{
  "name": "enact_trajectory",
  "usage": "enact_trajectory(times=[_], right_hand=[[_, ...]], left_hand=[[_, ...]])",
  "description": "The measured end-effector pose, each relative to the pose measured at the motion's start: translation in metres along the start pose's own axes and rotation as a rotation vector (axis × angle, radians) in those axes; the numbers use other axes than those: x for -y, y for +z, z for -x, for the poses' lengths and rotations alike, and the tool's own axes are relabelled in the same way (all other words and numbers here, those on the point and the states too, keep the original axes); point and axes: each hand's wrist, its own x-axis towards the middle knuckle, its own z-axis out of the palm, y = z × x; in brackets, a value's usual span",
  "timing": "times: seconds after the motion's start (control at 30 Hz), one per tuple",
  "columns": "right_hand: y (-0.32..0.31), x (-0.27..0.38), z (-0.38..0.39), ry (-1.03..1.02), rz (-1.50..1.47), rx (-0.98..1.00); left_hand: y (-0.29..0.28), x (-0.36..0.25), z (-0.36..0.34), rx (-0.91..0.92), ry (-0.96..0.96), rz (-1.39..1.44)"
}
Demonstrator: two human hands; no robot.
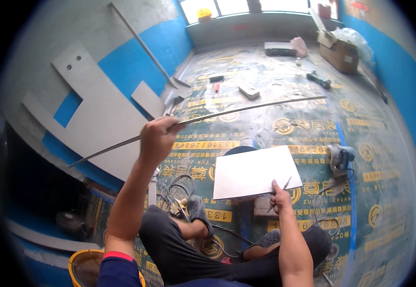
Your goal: The person applies adhesive to a ceiling panel using a notched trowel, then uses a rubber mallet to tap a tile into place within a recessed ceiling niche. Later, the person sits on the floor to measure and mark a tile with a ruler and marker.
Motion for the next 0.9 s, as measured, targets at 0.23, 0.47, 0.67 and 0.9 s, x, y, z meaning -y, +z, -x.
enact_trajectory(times=[0.23,0.47,0.67,0.9], right_hand=[[0.069,0.075,0.041,-0.085,-0.042,-0.089],[0.183,0.149,-0.061,-0.016,0.132,-0.020],[0.307,0.082,-0.273,-0.018,0.134,-0.086],[0.332,-0.020,-0.415,0.081,-0.132,-0.084]], left_hand=[[0.097,0.124,-0.065,0.107,-0.246,-0.206],[0.168,0.337,-0.139,0.171,-0.591,-0.327],[0.257,0.461,-0.045,0.462,-0.859,-0.308],[0.295,0.607,0.049,0.594,-1.051,-0.243]])
